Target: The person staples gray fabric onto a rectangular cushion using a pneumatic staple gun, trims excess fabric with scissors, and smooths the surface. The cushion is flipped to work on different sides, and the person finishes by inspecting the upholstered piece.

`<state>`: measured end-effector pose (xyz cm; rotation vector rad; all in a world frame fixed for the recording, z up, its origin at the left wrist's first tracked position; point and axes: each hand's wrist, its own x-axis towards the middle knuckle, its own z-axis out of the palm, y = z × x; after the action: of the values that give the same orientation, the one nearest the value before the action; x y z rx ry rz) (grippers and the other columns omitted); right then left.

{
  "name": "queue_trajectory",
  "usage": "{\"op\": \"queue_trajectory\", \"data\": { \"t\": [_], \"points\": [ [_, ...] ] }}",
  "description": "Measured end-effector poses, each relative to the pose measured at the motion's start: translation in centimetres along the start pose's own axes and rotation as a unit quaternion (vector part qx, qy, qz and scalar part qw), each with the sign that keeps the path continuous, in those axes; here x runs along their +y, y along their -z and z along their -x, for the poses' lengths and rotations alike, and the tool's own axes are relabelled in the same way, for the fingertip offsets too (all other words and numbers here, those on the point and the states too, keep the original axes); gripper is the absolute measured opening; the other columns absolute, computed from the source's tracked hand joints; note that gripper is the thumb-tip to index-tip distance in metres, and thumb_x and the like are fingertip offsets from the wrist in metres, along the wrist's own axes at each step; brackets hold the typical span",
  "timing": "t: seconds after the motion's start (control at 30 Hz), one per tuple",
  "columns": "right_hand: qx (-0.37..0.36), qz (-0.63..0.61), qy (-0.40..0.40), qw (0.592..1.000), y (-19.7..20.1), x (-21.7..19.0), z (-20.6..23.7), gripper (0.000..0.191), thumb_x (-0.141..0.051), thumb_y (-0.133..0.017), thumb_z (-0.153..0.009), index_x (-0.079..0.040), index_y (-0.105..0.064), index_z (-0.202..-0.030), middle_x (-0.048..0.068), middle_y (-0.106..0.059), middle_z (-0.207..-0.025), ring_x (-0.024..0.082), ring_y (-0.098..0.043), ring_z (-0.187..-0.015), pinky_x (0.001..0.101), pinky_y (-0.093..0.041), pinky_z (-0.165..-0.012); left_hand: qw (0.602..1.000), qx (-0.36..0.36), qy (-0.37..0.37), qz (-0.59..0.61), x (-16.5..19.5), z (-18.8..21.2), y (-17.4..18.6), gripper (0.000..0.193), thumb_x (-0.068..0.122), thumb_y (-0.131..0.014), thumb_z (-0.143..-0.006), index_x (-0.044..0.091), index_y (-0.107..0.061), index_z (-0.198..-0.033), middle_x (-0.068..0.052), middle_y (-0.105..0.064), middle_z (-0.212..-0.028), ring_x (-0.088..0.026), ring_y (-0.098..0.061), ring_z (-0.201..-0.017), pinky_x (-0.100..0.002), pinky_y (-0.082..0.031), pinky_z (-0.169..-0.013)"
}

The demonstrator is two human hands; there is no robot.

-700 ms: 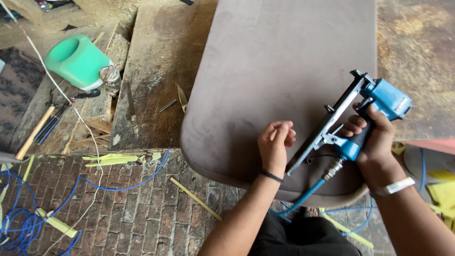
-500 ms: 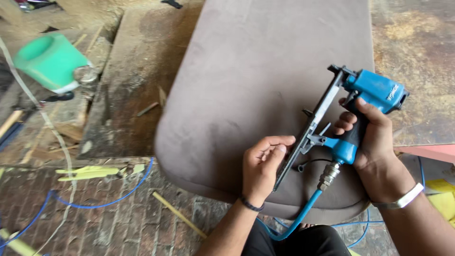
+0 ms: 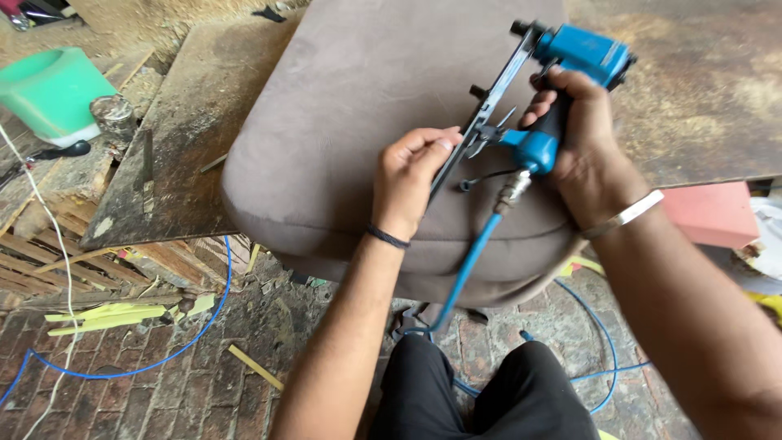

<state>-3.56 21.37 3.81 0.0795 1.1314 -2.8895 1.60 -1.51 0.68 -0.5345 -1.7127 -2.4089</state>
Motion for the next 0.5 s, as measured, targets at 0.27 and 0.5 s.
{"op": "queue_trajectory", "data": {
  "t": [0.27, 0.5],
  "points": [
    [0.004, -0.077, 0.063, 0.995, -0.9, 2.5, 6.1, 0.013, -0.016, -0.065, -0.09, -0.005, -0.062, -0.096, -0.001, -0.054, -0.068, 0.012, -0.055, -0.059, 0.0309, -0.053, -0.061, 0.985, 0.098, 0.117, 0.082, 4.0, 1.3, 1.6, 0.023, 0.014, -0.062, -0.091, 0.0, -0.07, -0.108, -0.015, -0.076, -0.106, -0.021, -0.073, -0.091, -0.031, -0.064, -0.079],
    [-0.043, -0.058, 0.009, 0.997, -0.9, 2.2, 6.6, 0.019, -0.017, -0.064, -0.088, -0.005, -0.065, -0.103, -0.003, -0.053, -0.066, 0.01, -0.052, -0.056, 0.0262, -0.05, -0.056, 0.981, 0.156, 0.105, 0.041, 3.9, 5.9, -0.8, 0.019, 0.012, -0.059, -0.089, 0.003, -0.072, -0.101, -0.014, -0.075, -0.098, -0.022, -0.073, -0.082, -0.035, -0.057, -0.056]
  ]
}}
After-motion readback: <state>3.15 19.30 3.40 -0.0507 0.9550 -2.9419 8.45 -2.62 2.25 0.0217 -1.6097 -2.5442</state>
